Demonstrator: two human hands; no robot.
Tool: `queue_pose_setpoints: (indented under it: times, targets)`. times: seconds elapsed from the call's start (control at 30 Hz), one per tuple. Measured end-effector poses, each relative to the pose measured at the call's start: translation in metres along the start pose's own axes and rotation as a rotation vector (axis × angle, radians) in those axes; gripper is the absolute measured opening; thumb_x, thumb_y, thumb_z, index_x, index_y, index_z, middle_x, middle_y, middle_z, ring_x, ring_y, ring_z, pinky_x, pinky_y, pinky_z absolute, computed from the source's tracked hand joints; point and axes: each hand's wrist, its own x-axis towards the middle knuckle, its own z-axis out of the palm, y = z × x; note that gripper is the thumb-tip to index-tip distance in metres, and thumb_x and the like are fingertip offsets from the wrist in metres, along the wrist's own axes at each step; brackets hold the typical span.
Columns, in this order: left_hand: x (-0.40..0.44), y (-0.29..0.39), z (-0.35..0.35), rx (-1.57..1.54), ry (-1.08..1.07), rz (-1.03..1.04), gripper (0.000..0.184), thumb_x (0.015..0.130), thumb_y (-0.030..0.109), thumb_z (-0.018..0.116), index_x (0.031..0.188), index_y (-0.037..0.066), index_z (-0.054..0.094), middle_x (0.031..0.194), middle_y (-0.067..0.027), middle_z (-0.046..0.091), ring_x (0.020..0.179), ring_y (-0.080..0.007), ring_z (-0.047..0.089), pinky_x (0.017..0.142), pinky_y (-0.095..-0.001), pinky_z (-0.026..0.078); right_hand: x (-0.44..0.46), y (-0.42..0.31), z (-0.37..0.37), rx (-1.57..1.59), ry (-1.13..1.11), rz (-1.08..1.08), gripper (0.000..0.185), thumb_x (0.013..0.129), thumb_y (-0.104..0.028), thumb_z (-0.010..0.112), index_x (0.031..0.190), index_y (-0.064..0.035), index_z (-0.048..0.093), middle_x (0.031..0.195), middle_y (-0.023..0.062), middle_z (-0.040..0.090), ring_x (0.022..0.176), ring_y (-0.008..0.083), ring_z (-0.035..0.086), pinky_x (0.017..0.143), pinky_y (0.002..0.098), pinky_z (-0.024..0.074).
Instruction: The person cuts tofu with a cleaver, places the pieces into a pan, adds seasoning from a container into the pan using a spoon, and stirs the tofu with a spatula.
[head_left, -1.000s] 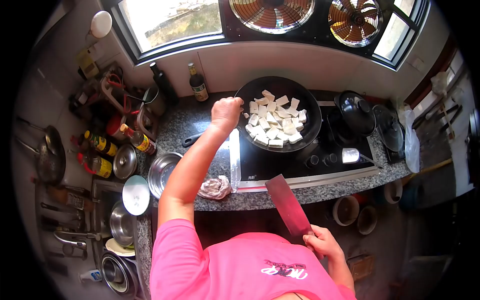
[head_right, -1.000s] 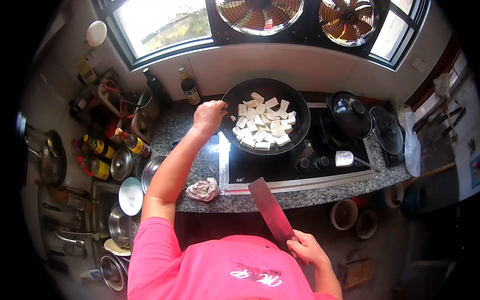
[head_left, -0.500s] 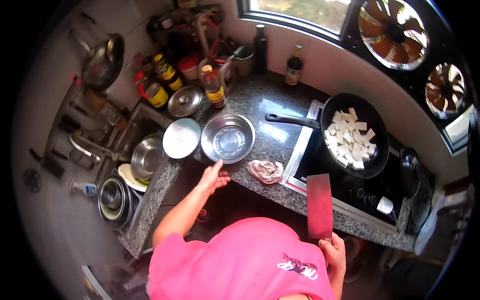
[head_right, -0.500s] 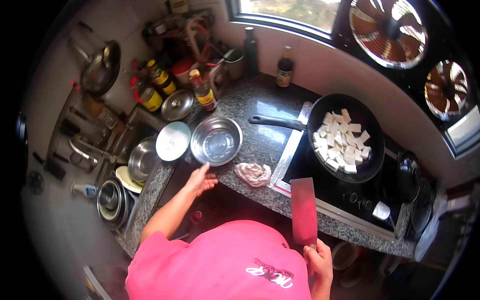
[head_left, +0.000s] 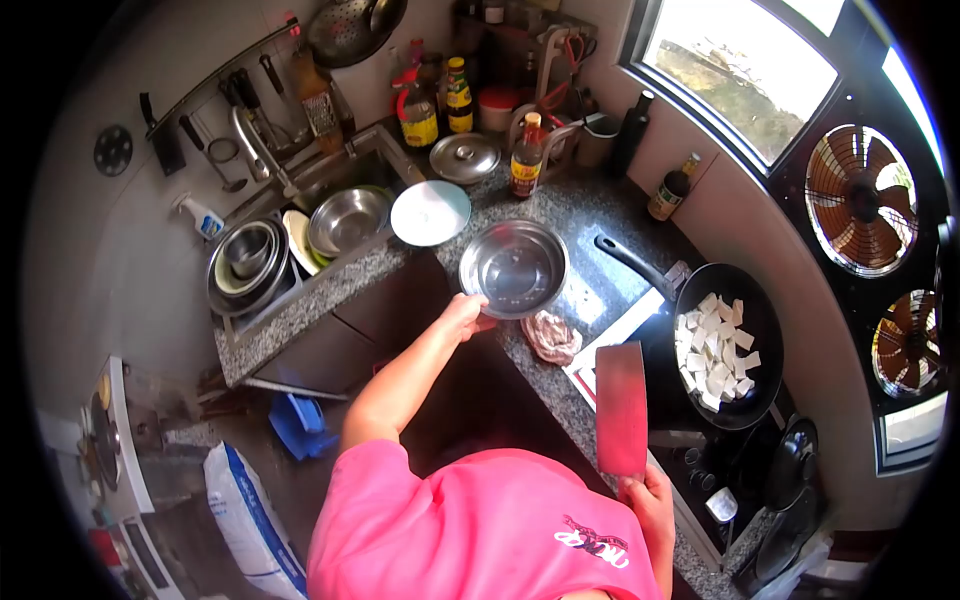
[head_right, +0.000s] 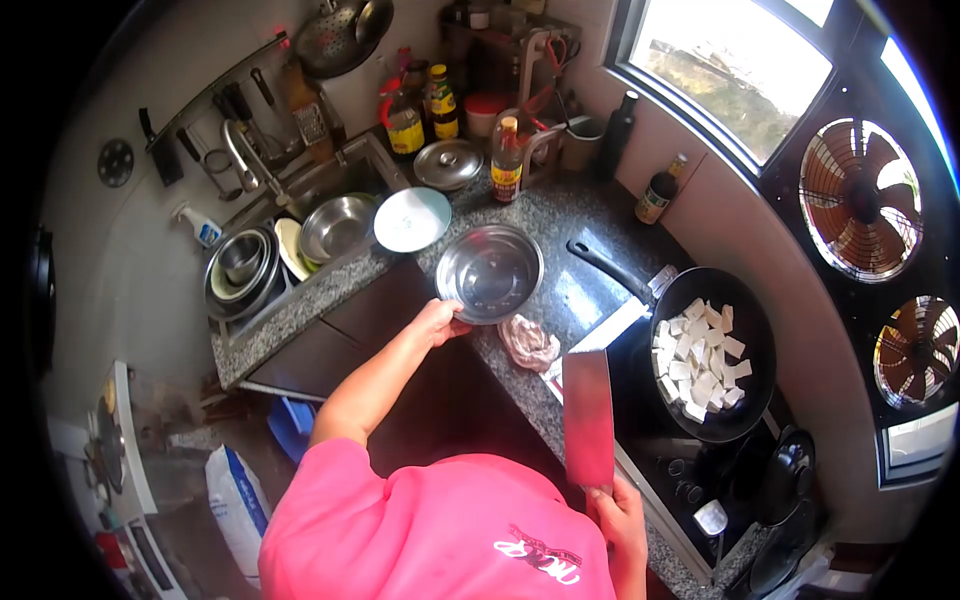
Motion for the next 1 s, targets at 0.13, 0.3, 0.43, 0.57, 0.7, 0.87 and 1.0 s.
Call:
queue_pose_setpoints:
  times: [0.13, 0.3, 0.43, 0.57, 0.7, 0.87, 1.0]
  targets:
    - [-0.061, -0.023, -0.016, -0.112, 0.042, 0.042, 0.022, 0.084, 0.009, 0.050, 0.103, -0.001, 0.058, 0.093, -0.0122, 0.066, 0.085, -0.0258, 0.065, 0.077, -0.0439, 0.052, 0.032, -0.017, 0.004, 0.014, -0.103, -0.042, 0.018, 0.085, -0.005, 0.049, 0.100, 0.0002, 0.058, 0.061, 0.0012, 0.051, 0.046, 0.0082, 0.046, 0.044, 0.0236, 0.0392]
    - [-0.152, -0.078, -0.060, -0.222, 0.166, 0.051, 0.030, 0.082, 0.007, 0.049, 0.111, 0.004, 0.053, 0.096, -0.0108, 0.063, 0.084, -0.0236, 0.063, 0.074, -0.0414, 0.052, 0.068, -0.023, 0.033, 0.262, -0.294, 0.027, 0.013, 0.085, -0.005, 0.049, 0.096, -0.0003, 0.053, 0.063, 0.0050, 0.048, 0.044, 0.0124, 0.046, 0.043, 0.0265, 0.0406]
    - [-0.237, -0.143, -0.114, -0.304, 0.310, 0.041, 0.020, 0.081, 0.008, 0.052, 0.098, 0.000, 0.059, 0.089, -0.0130, 0.064, 0.077, -0.0248, 0.064, 0.069, -0.0392, 0.054, 0.074, -0.024, 0.075, 0.187, -0.397, 0.072, 0.013, 0.085, -0.006, 0.048, 0.097, -0.0017, 0.050, 0.063, 0.0045, 0.047, 0.040, 0.0131, 0.043, 0.039, 0.0266, 0.0373]
    - [-0.322, -0.225, -0.157, -0.557, 0.466, 0.118, 0.025, 0.082, 0.006, 0.056, 0.103, -0.004, 0.048, 0.090, -0.0168, 0.062, 0.077, -0.0297, 0.065, 0.069, -0.0450, 0.054, 0.071, 0.000, 0.115, -0.092, -0.491, -0.019, 0.018, 0.084, -0.009, 0.048, 0.098, 0.0006, 0.053, 0.057, 0.0054, 0.050, 0.041, 0.0142, 0.049, 0.039, 0.0251, 0.0402]
    - [-0.427, -0.279, -0.167, -0.774, 0.792, 0.093, 0.021, 0.087, 0.009, 0.055, 0.106, 0.001, 0.055, 0.092, -0.0117, 0.060, 0.082, -0.0247, 0.064, 0.069, -0.0400, 0.054, 0.053, 0.045, 0.161, -0.195, -0.635, -0.026, 0.017, 0.084, -0.011, 0.048, 0.098, -0.0024, 0.053, 0.061, 0.0032, 0.048, 0.040, 0.0137, 0.048, 0.037, 0.0256, 0.0397]
    - [-0.546, -0.386, -0.201, -0.920, 0.765, 0.297, 0.019, 0.087, 0.010, 0.050, 0.104, 0.004, 0.057, 0.093, -0.0096, 0.063, 0.079, -0.0212, 0.062, 0.069, -0.0348, 0.052, 0.001, 0.112, 0.255, -0.172, -0.917, 0.139, 0.005, 0.086, -0.009, 0.048, 0.090, -0.0089, 0.050, 0.062, 0.0036, 0.046, 0.039, 0.0142, 0.042, 0.036, 0.0286, 0.0361]
    - [-0.644, -0.464, -0.225, -0.921, 0.877, 0.334, 0.025, 0.086, 0.008, 0.051, 0.109, 0.000, 0.057, 0.096, -0.0113, 0.063, 0.083, -0.0218, 0.064, 0.068, -0.0345, 0.055, -0.061, 0.170, 0.336, -0.333, -0.990, 0.199, 0.003, 0.088, -0.009, 0.047, 0.089, -0.0078, 0.050, 0.061, 0.0048, 0.047, 0.038, 0.0141, 0.043, 0.036, 0.0289, 0.0381]
